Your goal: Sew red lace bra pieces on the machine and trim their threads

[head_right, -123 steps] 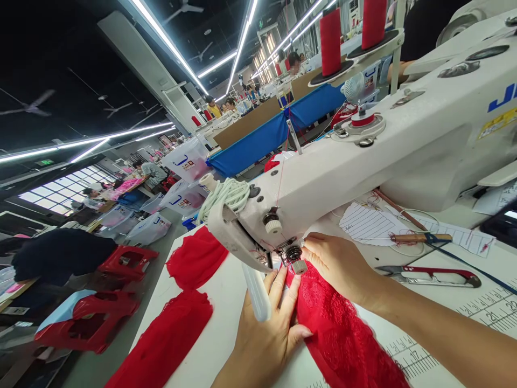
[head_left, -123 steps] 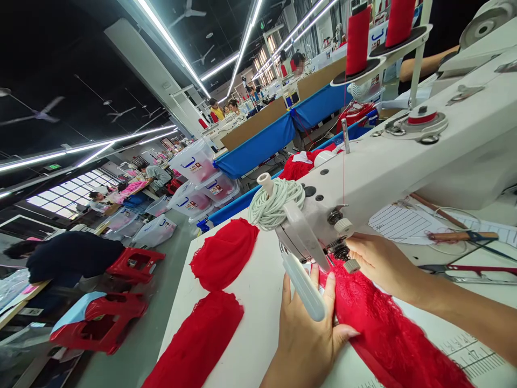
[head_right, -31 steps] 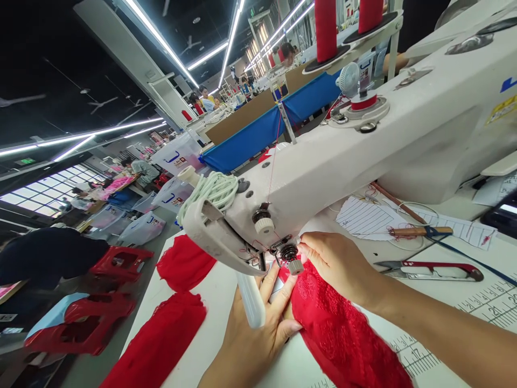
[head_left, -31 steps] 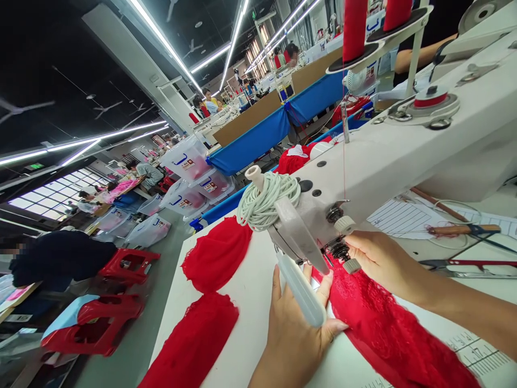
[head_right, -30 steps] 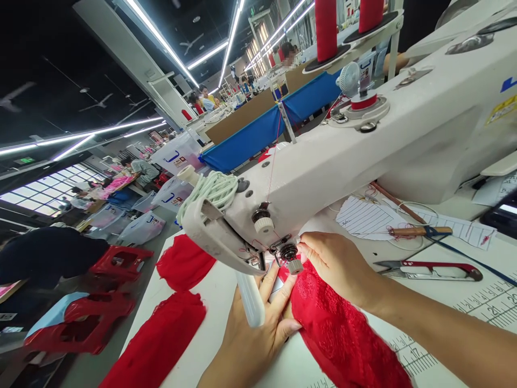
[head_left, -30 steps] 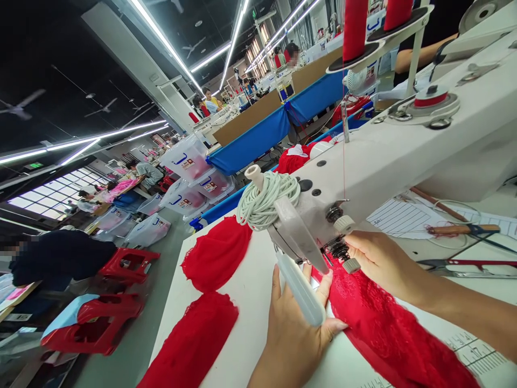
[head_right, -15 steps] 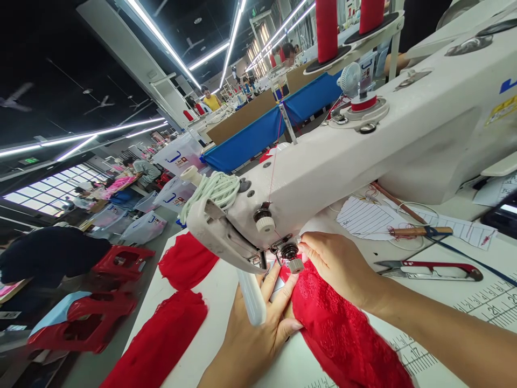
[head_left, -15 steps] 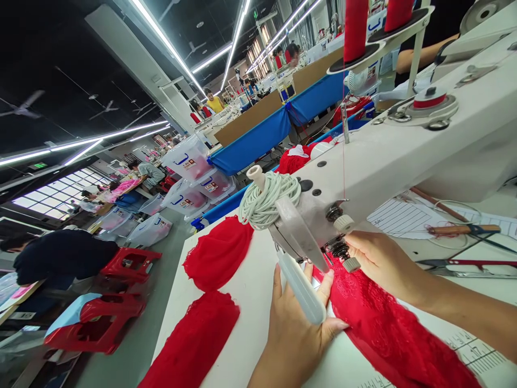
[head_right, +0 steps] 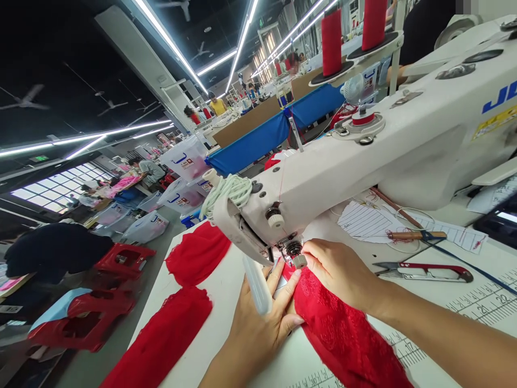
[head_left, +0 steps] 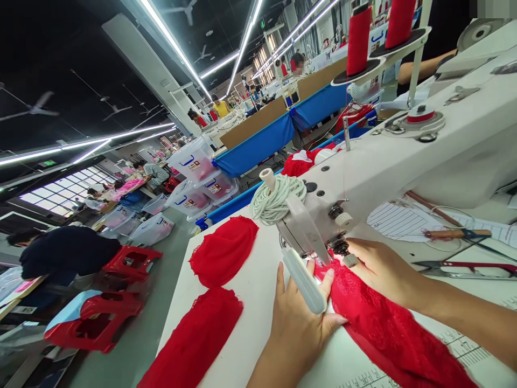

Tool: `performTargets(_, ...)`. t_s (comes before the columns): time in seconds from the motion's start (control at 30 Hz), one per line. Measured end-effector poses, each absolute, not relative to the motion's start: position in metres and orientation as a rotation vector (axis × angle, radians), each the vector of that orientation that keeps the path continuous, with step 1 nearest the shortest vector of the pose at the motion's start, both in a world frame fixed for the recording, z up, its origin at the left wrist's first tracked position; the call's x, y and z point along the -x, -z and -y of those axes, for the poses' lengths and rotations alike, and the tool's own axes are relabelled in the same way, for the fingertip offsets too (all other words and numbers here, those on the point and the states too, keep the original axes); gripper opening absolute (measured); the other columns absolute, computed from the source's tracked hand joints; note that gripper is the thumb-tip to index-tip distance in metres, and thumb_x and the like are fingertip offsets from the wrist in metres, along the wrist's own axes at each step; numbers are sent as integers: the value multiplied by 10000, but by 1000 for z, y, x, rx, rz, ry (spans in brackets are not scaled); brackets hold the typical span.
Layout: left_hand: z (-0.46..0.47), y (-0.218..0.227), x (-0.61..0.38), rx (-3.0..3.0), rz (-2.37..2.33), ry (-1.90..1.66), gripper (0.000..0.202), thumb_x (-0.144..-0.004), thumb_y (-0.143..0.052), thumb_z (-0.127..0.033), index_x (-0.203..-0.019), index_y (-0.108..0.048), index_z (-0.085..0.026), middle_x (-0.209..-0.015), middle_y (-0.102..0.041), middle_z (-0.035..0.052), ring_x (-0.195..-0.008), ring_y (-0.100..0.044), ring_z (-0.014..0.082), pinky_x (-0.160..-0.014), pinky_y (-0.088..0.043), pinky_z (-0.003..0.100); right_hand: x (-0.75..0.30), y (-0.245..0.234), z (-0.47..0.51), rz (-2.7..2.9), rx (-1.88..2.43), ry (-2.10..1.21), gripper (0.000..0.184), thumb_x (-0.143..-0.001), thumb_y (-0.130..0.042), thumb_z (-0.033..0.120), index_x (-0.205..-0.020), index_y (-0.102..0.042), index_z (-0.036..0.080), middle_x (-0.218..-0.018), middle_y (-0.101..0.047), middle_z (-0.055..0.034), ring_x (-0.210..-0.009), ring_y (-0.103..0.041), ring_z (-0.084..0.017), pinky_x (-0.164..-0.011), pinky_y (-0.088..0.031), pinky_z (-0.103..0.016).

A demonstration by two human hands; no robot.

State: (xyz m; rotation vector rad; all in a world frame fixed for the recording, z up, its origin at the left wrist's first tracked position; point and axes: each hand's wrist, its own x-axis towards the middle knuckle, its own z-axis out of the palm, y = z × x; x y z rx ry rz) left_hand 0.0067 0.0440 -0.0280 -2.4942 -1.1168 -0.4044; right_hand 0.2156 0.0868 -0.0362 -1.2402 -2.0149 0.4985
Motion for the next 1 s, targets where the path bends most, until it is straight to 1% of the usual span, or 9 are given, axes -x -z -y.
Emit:
performTargets(0.2,-39,26,-12,2508,1110,438,645,-894,-279,-642,-1292,-562,-221,-1234,-622,154,-1159,-538,311,-980,-390,518,-209,38,-87,2031,1465,-409,190,-828,-475,259,-948,-594,172,-952,-652,-128,-813,-620,-268,-675,-445,-362)
performTargets(0.33,-25,19,-17,2547,1175,360,634,-866,-362,-658,-1271,-572,-218,-1219,-630,147,-1065,-594,310,-960,-400,523,-207,32,-81,2065,1486,-502,125,-799,-493,191,-851,-607,186,-890,-659,-91,-830,-618,-247,-711,-435,-338)
performTargets(0.47,-5,11,-21,2613,1203,258,564,-862,-441,-620,-1269,-554,-246,-1216,-631,105,-1001,-611,277,-984,-378,529,-213,23,-64,2112,1383,-699,105,-723,-506,144,-637,-525,203,-744,-622,-13,-672,-575,-167,-610,-405,-264)
performTargets(0.57,7,5,-23,2697,1243,250,520,-861,-493,-572,-1262,-548,-245,-1241,-606,104,-1035,-581,276,-976,-390,520,-217,18,-50,2071,1347,-846,98,-726,-490,159,-647,-477,216,-607,-556,42,-564,-511,-132,-507,-364,-226)
performTargets(0.63,12,0,-26,2806,1381,306,421,-889,-484,-489,-1200,-592,-226,-1198,-607,121,-1029,-562,281,-905,-438,484,-216,16,-40,2022,1353,-903,106,-756,-470,176,-665,-443,224,-580,-527,56,-541,-487,-123,-478,-352,-215)
performTargets(0.73,11,-6,-32,3015,1959,609,392,-926,-370,-413,-929,-678,-171,-906,-645,111,-808,-571,223,-714,-476,362,-213,16,-24,1970,1336,-913,135,-817,-454,211,-688,-424,231,-600,-537,55,-550,-499,-121,-493,-377,-212)
performTargets(0.83,5,-9,-37,3052,2777,1189,577,-894,-297,-567,-745,-644,-132,-646,-595,60,-557,-490,143,-515,-404,259,-208,19,-7,2047,1213,-632,164,-863,-448,208,-702,-470,230,-625,-588,40,-547,-537,-127,-502,-392,-223)
performTargets(0.9,1,-10,-40,2921,3092,1525,592,-829,-366,-642,-696,-622,-125,-581,-557,34,-499,-456,117,-456,-340,222,-204,21,4,2124,1086,-335,207,-895,-414,172,-728,-522,228,-654,-626,26,-553,-563,-131,-503,-397,-229)
performTargets(1.0,-1,-9,-43,2709,3263,1699,431,-733,-576,-547,-593,-567,-139,-509,-471,-28,-421,-367,64,-421,-255,200,-199,22,16,2132,885,60,258,-919,-379,103,-831,-596,210,-706,-677,1,-587,-601,-137,-539,-423,-238)
